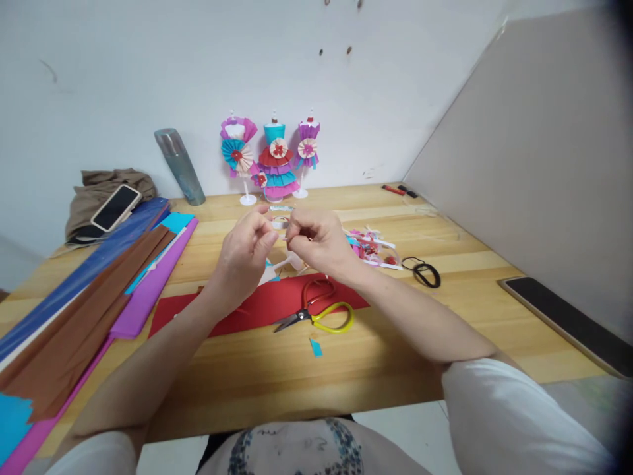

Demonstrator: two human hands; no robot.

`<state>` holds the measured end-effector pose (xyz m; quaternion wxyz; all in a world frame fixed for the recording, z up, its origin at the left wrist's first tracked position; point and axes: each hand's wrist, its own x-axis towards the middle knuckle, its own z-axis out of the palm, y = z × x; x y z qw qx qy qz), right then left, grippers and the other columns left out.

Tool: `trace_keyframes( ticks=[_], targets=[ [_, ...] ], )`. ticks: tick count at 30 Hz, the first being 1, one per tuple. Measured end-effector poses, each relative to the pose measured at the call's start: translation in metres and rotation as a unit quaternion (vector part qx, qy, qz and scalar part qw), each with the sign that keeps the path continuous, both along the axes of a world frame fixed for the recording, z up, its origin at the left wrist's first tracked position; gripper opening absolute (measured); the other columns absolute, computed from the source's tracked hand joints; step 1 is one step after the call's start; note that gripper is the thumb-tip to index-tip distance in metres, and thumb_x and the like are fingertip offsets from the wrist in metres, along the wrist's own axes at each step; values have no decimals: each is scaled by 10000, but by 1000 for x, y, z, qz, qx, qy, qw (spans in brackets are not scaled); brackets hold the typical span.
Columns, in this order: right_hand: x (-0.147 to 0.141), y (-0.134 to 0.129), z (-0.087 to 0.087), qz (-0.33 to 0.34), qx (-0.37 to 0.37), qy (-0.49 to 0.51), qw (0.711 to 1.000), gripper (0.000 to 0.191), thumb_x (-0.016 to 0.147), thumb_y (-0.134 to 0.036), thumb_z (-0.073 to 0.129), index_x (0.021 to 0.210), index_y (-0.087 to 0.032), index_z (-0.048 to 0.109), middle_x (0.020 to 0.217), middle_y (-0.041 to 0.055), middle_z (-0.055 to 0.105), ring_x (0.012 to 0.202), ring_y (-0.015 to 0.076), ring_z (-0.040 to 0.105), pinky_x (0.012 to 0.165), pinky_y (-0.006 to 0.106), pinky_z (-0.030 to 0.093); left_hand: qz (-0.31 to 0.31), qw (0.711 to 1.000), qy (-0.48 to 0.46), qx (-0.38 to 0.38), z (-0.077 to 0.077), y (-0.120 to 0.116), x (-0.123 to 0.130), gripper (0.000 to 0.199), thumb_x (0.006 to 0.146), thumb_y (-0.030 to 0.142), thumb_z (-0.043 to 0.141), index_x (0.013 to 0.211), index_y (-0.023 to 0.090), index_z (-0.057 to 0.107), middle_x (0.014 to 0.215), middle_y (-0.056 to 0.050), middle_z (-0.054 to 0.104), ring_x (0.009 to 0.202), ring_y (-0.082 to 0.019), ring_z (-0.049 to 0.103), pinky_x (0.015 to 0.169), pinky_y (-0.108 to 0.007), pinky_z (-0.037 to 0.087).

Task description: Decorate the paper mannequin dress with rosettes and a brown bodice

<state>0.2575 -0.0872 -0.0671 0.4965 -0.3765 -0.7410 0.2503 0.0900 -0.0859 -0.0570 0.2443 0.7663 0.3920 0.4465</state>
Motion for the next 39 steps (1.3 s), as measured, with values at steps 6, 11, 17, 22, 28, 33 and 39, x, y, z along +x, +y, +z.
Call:
trace_keyframes(
  ticks=[6,11,17,22,28,33,39],
  targets=[
    [-1,-2,-1,61,-76,66,993,153,684,-204,539,834,-202,568,657,-30,593,542,89,495,528,236,398,11,999,-36,-5,0,1,-4,154,895,281,496,753,240,453,876,-50,679,1128,-248,618,980,-369,414],
    [-4,-1,-2,25,-48,54,997,49,730,-235,554,702,-201,534,606,-37,519,532,84,464,522,236,374,17,1000,-17,2,1,1,-2,137,884,264,481,750,246,458,896,-61,678,1218,-266,582,977,-381,426],
    [-7,3,-7,-11,-24,32,999,33,673,-197,517,642,-203,507,554,-47,469,524,89,423,521,242,324,9,1000,-3,4,-2,2,-1,132,877,269,492,751,237,470,1032,-77,687,1234,-266,583,1009,-394,431],
    [-7,6,-9,-16,3,52,999,64,684,-184,493,636,-199,532,566,-41,500,520,82,413,528,246,328,15,1000,-10,7,-3,3,-2,127,890,279,470,770,241,451,980,-76,680,1184,-272,609,997,-410,434],
    [-8,1,-9,54,-61,134,988,259,717,-220,579,971,-192,618,692,-25,637,577,99,564,551,249,448,55,998,-20,31,2,1,-2,158,906,301,473,761,246,444,778,-31,625,1032,-241,627,901,-352,454],
    [-12,-8,-12,43,-63,152,985,347,795,-265,602,1132,-181,594,775,-3,679,549,83,557,526,246,458,63,996,-36,44,3,0,-1,129,904,288,495,789,242,461,850,-42,644,1116,-247,592,957,-353,433],
    [-11,-7,-15,-29,32,123,991,412,817,-225,600,1225,-192,551,800,-9,685,540,77,533,531,251,454,51,997,-16,47,0,2,-3,172,916,325,449,772,235,426,1139,-98,678,1149,-255,623,987,-393,449]
  ],
)
